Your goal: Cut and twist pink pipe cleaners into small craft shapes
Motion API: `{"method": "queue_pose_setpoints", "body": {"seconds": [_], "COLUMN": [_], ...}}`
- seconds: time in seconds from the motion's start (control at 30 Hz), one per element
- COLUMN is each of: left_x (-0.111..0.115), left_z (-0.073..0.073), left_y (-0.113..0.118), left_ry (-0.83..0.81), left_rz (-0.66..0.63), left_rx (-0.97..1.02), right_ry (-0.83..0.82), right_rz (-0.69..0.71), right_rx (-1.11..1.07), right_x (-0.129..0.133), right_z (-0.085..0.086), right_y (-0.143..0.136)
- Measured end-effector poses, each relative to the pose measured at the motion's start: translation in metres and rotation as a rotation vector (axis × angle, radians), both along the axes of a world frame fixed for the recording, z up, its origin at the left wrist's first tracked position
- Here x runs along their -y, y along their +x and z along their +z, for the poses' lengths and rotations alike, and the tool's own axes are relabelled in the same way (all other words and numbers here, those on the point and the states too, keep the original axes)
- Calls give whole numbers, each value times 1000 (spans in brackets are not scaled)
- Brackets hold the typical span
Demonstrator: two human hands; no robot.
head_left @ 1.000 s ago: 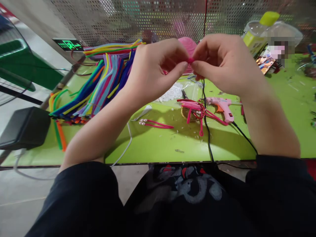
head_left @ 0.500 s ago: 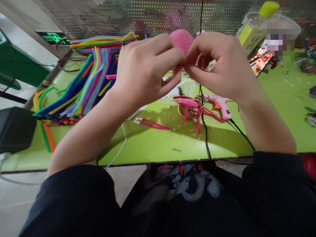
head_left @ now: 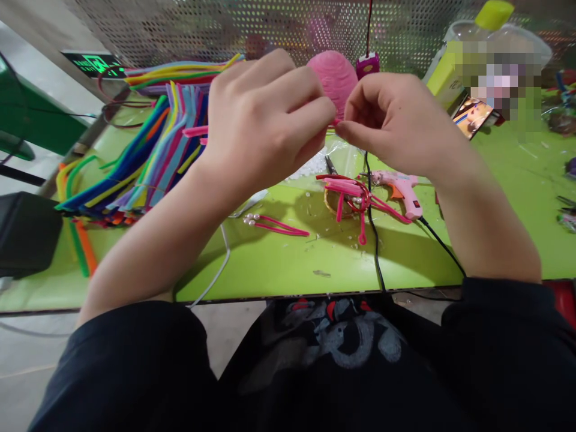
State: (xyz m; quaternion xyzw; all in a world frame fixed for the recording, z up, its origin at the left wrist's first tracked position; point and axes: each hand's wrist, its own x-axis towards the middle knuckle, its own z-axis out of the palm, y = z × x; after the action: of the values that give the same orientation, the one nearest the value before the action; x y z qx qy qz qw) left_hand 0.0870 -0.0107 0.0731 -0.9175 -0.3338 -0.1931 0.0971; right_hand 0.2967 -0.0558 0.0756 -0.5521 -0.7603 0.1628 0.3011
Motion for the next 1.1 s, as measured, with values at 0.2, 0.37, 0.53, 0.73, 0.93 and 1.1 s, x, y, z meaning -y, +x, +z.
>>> {"method": "queue_pose_setpoints", "body": {"seconds": [0.2,0.37,0.53,0.73,0.93,1.1], "left_x": [2,4,1,-7,-8,-17], "left_z": [1,1,0,-4,-2,-2], "left_y": [6,6,7,9,2,-15], "left_ry": [30,-30,-43,-7,57,157], "left_rz": [30,22,25,106,125,-130], "left_rx": [-149,-158,-249,-354,-341,-192], "right_ry": [29,-24,-14,153,269,192], "right_rz": [-20,-16,34,115,145,231], "right_rx": [23,19,-86,30,-13,-164], "right_x": [-3,-4,-5,-5,0,8], "right_z": [-8,-9,-9,-12,-10,-2], "right_y": [0,-2,-2,-4,-6,-6]}}
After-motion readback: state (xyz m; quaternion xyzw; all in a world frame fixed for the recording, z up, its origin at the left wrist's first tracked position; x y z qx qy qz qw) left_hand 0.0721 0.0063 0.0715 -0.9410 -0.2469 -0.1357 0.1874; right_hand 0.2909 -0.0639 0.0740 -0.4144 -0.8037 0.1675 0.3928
